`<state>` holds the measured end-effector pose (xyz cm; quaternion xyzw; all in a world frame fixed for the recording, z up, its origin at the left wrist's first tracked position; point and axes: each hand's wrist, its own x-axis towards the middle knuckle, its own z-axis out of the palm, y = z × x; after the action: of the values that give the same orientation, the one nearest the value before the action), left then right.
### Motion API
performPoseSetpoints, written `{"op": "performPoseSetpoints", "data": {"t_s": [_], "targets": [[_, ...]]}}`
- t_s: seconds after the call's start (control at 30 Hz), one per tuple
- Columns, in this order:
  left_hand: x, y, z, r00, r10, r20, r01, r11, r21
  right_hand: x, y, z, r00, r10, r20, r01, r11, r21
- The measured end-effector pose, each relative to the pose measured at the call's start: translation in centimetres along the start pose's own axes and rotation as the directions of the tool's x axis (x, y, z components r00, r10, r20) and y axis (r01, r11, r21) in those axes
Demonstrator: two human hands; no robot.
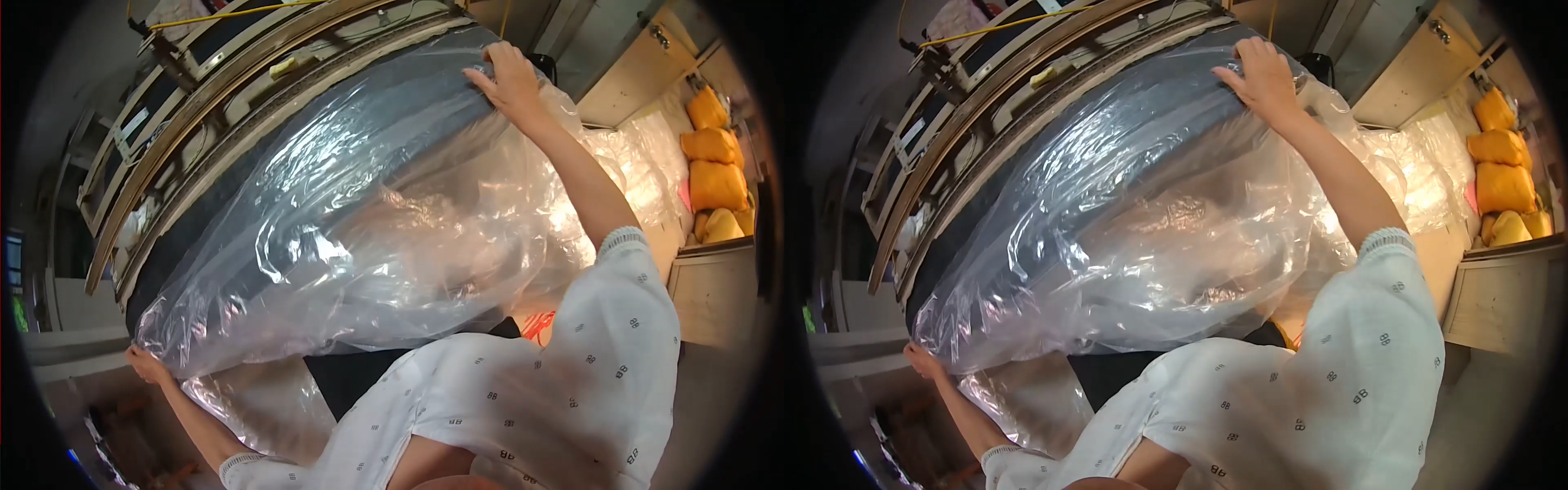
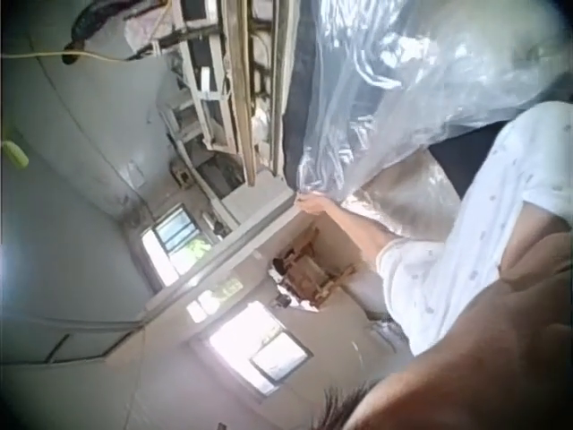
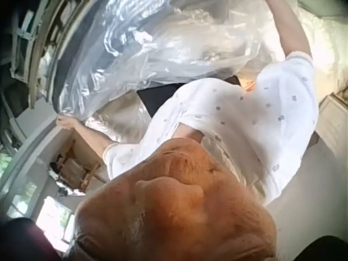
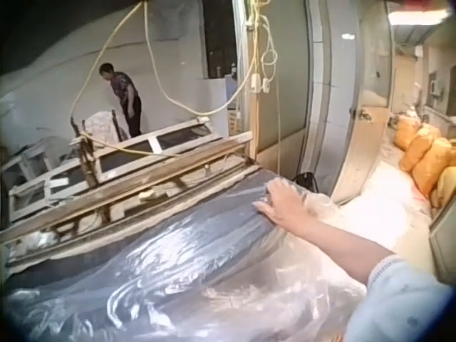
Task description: The person wraps a foam mattress in a plastic sheet by hand.
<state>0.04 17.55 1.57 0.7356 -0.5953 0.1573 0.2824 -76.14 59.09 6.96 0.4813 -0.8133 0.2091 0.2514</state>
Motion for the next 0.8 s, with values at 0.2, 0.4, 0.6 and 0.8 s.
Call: {"op": "performPoseSetpoints", "data": {"t_s": [0.2, 0.4, 0.6, 0.8], "targets": [[1.0, -2.4, 0.3, 0.994, 0.104, 0.024, -0.103, 0.994, -0.037, 3.0, -1.2, 2.0, 0.925, -0.201, -0.322, 0.168, 0.977, -0.129], [0.2, -0.5, -0.6, 0.996, 0.084, 0.032, -0.082, 0.995, -0.059, 4.7, -0.5, 4.2, 0.975, 0.142, 0.173, -0.213, 0.828, 0.520], [3.5, -8.2, -0.5, 0.976, 0.104, -0.194, -0.158, 0.945, -0.288, 5.4, -1.1, 6.0, 0.990, -0.034, 0.134, -0.009, 0.950, 0.312], [2.3, -11.6, -8.4, 0.987, 0.154, -0.047, -0.159, 0.884, -0.440, 6.6, -1.0, 7.1, 0.984, -0.047, 0.170, -0.014, 0.940, 0.341]]}}
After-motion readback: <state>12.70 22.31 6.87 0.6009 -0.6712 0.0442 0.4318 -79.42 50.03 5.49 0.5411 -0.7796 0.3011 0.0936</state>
